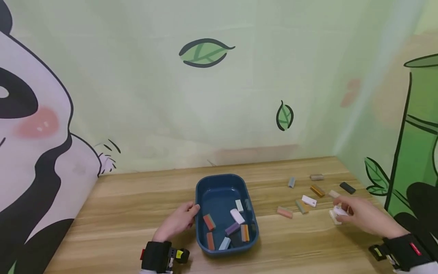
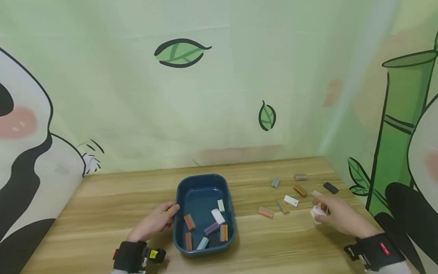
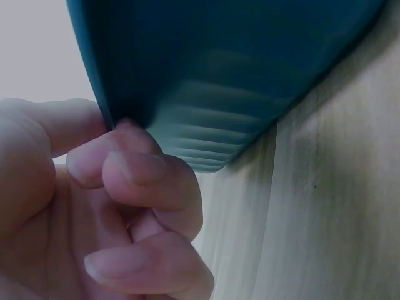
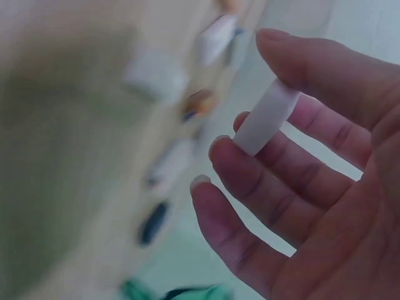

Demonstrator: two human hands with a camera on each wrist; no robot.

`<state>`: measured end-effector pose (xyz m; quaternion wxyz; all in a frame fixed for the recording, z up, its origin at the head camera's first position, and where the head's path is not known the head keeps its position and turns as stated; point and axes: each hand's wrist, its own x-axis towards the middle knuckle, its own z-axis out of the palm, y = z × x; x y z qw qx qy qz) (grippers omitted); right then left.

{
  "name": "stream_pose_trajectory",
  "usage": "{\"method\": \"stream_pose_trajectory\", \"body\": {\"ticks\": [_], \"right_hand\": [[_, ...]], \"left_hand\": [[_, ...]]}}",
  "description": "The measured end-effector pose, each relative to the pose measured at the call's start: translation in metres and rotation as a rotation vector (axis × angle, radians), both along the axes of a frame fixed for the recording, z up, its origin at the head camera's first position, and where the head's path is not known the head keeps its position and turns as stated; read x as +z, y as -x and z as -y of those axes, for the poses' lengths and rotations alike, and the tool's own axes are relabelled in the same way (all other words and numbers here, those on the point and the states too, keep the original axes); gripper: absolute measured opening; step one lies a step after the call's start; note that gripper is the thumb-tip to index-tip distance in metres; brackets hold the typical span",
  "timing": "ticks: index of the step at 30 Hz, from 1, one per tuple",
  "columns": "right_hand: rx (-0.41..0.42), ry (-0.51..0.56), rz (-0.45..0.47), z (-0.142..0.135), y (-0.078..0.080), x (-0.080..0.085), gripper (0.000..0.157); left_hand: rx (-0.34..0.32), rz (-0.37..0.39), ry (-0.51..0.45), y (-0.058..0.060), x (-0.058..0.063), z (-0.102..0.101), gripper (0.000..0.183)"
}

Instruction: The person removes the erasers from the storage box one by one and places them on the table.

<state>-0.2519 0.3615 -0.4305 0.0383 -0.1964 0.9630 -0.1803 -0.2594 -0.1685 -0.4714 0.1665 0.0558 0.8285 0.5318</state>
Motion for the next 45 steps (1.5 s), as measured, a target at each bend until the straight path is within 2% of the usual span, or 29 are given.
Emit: {"method": "stream_pose_trajectory", "body": {"ticks": [4, 9, 14, 21, 26, 33, 35, 39, 45], "right_hand": [[-0.1, -0.064, 0.029, -0.023, -0.01, -0.014, 0.034], [-0.164, -0.123, 0.066, -0.034, -0.015, -0.023, 0.032], [-0.213, -0.111, 0.157, -0.038, -0.019, -0.028, 0.032], [-0.249, -0.046, 0.205, -0.037, -0.027, -0.04, 0.029], [-0.271, -0.044, 0.217, -0.038, -0.032, -0.044, 0.04], [-0.329, -0.077, 0.11, -0.037, -0.045, -0.038, 0.081], [-0.34, -0.079, 0.076, -0.036, -0.051, -0.036, 0.087], [-0.322, -0.069, 0.009, -0.028, -0.061, -0.028, 0.083], [-0.2, 0.0, -0.139, 0.0, -0.065, -0.008, 0.058]], "left_hand": [[0.022, 0.0, -0.006, -0.001, 0.003, 0.001, 0.032], [0.034, 0.009, -0.007, -0.003, 0.004, 0.001, 0.032], [0.029, 0.022, -0.01, -0.005, 0.002, -0.001, 0.032], [0.019, 0.021, -0.024, -0.006, -0.001, -0.002, 0.033], [0.01, 0.025, -0.042, -0.004, -0.001, -0.001, 0.032], [0.0, 0.007, -0.043, -0.002, 0.001, 0.0, 0.032], [0.0, 0.011, -0.048, -0.002, 0.001, 0.0, 0.032], [-0.001, 0.02, -0.055, -0.002, 0.0, 0.0, 0.031], [0.009, 0.022, -0.06, -0.003, 0.0, -0.001, 0.031]]}}
